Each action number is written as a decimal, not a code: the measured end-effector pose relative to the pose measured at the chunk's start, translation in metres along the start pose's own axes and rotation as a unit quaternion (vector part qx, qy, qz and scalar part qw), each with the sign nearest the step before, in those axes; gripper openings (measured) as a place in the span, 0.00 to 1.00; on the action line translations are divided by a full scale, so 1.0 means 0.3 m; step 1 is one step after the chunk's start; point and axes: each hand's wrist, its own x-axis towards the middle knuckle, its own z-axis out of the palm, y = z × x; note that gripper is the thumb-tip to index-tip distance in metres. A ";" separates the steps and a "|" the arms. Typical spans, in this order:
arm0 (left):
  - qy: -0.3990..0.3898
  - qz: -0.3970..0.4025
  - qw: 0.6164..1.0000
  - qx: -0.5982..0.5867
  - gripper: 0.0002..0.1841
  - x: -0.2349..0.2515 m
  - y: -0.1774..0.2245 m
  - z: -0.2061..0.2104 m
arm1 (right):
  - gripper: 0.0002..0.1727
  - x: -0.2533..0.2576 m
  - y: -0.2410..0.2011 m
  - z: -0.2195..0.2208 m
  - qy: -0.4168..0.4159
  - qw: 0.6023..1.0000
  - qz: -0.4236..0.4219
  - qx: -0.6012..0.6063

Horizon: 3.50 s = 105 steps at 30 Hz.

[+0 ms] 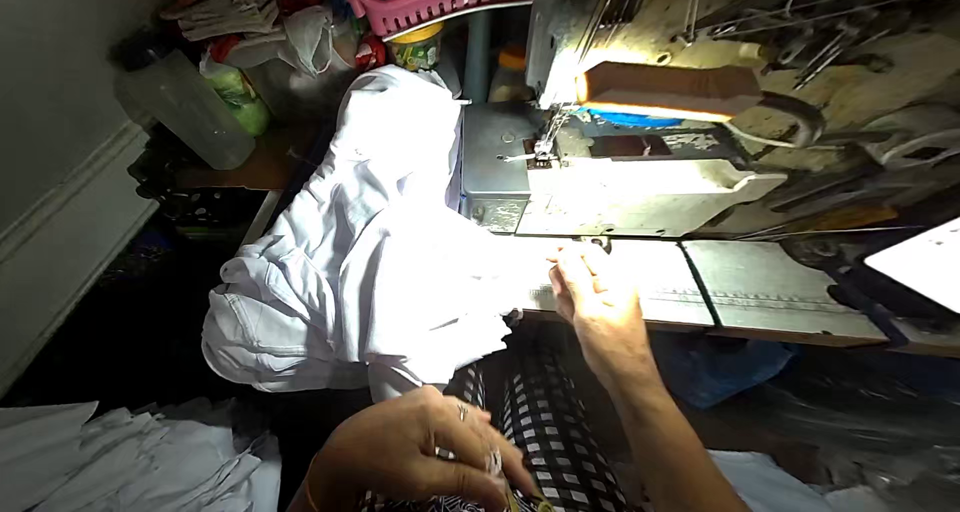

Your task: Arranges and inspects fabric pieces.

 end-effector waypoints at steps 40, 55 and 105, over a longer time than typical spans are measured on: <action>0.597 -0.157 0.598 0.512 0.23 -0.158 0.084 -0.235 | 0.28 0.049 -0.011 0.142 -0.150 0.961 0.016 -0.231; 0.395 -0.374 0.702 0.461 0.23 0.246 -0.160 -0.633 | 0.07 0.215 -0.094 0.035 -0.273 0.931 0.240 -0.014; 0.397 -0.054 0.895 -0.194 0.15 0.004 0.083 0.081 | 0.18 -0.154 -0.111 0.121 -0.087 0.892 -0.314 -0.314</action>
